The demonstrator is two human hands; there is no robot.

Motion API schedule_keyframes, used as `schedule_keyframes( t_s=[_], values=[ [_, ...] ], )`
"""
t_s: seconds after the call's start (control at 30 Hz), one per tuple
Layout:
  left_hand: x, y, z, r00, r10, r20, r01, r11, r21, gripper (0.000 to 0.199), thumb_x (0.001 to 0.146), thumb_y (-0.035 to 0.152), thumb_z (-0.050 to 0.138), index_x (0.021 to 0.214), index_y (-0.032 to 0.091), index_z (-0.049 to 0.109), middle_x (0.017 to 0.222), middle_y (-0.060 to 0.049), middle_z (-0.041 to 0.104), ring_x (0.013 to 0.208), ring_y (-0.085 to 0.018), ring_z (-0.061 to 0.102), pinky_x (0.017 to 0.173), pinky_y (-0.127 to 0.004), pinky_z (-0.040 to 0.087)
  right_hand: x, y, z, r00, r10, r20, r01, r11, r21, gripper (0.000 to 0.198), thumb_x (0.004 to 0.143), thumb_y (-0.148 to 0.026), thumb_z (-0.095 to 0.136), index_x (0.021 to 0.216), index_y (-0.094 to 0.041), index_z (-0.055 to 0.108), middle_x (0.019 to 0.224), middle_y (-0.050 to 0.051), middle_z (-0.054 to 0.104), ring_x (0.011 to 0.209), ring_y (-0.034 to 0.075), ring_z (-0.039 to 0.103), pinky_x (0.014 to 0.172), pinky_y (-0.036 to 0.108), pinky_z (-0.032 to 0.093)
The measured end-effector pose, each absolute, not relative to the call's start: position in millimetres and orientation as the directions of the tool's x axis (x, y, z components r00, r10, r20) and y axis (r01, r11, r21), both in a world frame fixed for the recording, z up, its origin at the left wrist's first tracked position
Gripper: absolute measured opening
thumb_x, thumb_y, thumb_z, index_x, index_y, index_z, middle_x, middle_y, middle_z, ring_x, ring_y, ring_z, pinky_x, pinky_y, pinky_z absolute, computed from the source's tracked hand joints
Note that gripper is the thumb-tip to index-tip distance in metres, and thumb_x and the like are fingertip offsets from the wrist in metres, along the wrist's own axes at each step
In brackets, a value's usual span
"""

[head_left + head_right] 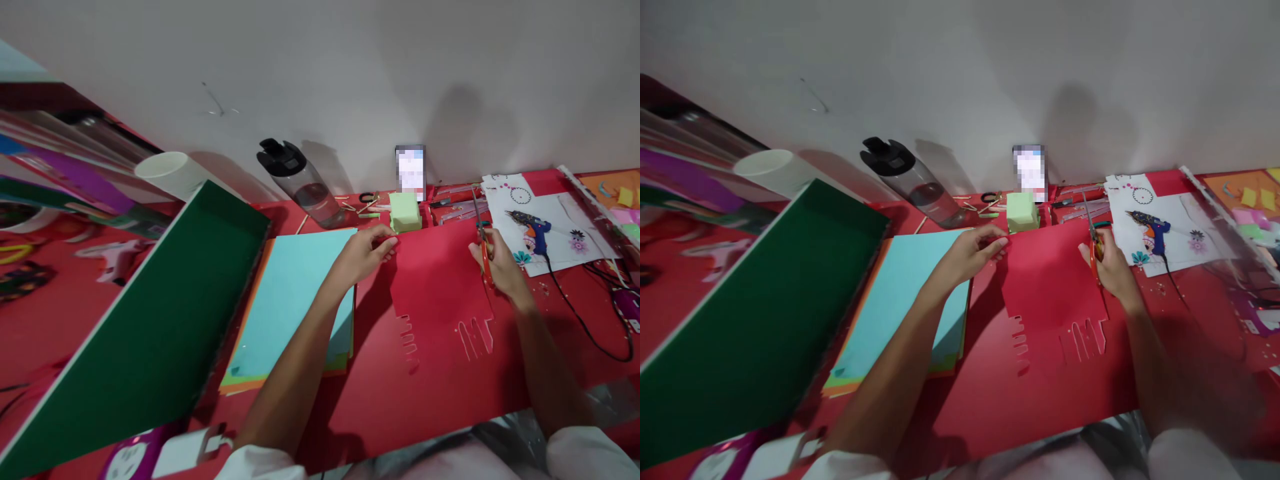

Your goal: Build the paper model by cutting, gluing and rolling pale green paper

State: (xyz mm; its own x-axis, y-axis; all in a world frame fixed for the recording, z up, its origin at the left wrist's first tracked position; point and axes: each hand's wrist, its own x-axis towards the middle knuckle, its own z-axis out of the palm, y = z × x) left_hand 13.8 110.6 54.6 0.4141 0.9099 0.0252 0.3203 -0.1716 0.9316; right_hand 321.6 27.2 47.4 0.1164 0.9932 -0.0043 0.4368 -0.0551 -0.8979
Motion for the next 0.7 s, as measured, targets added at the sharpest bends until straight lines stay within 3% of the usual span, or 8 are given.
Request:
schedule_keyframes(
  t_s=[0.2,0.33,0.43,0.53,0.7],
  values=[
    [19,109,52,0.424,0.906,-0.007,0.303,-0.134,0.944,0.029,0.094,0.048,0.063,0.096,0.019,0.063,0.074,-0.002,0.069,0.067,-0.018,0.07,0.065,-0.03,0.057,307,17,60,0.072,0.99,0.117,0.306,0.09,-0.948,0.064,0.094,-0.046,0.071,0.144,-0.03,0.034,0.082,-0.005,0.052,0.066,0.016,0.049,0.061,0.028,0.044],
    [21,106,54,0.404,0.915,-0.003,0.343,-0.148,0.927,0.023,0.095,0.043,0.063,0.096,0.02,0.061,0.073,-0.002,0.069,0.065,-0.017,0.07,0.064,-0.03,0.057,307,9,66,-0.01,0.988,0.156,0.148,0.155,-0.977,0.058,0.095,-0.067,0.064,0.135,-0.03,0.041,0.078,-0.006,0.046,0.059,0.013,0.042,0.051,0.024,0.038],
    [24,103,56,0.388,0.922,0.003,0.315,-0.135,0.939,0.02,0.095,0.04,0.065,0.099,0.022,0.057,0.073,0.0,0.069,0.064,-0.017,0.069,0.064,-0.03,0.057,306,3,64,-0.306,0.952,0.018,0.066,0.04,-0.997,0.072,0.09,-0.089,0.047,0.125,-0.027,0.052,0.076,-0.003,0.048,0.058,0.014,0.042,0.047,0.025,0.035],
    [25,101,58,0.372,0.928,0.001,0.295,-0.12,0.948,0.019,0.095,0.036,0.066,0.098,0.022,0.054,0.071,0.001,0.068,0.064,-0.017,0.069,0.065,-0.03,0.057,297,-2,63,-0.559,0.823,-0.103,0.067,-0.079,-0.995,0.085,0.085,-0.097,0.037,0.121,-0.024,0.061,0.076,0.0,0.052,0.058,0.014,0.04,0.046,0.026,0.035],
    [24,102,59,0.395,0.919,-0.004,0.27,-0.112,0.956,0.017,0.095,0.036,0.063,0.097,0.021,0.054,0.072,0.0,0.067,0.064,-0.017,0.069,0.064,-0.03,0.058,286,-3,67,-0.659,0.722,-0.209,0.084,-0.205,-0.975,0.096,0.082,-0.099,0.04,0.128,-0.018,0.064,0.069,-0.004,0.05,0.053,0.01,0.039,0.044,0.022,0.034]
  ],
)
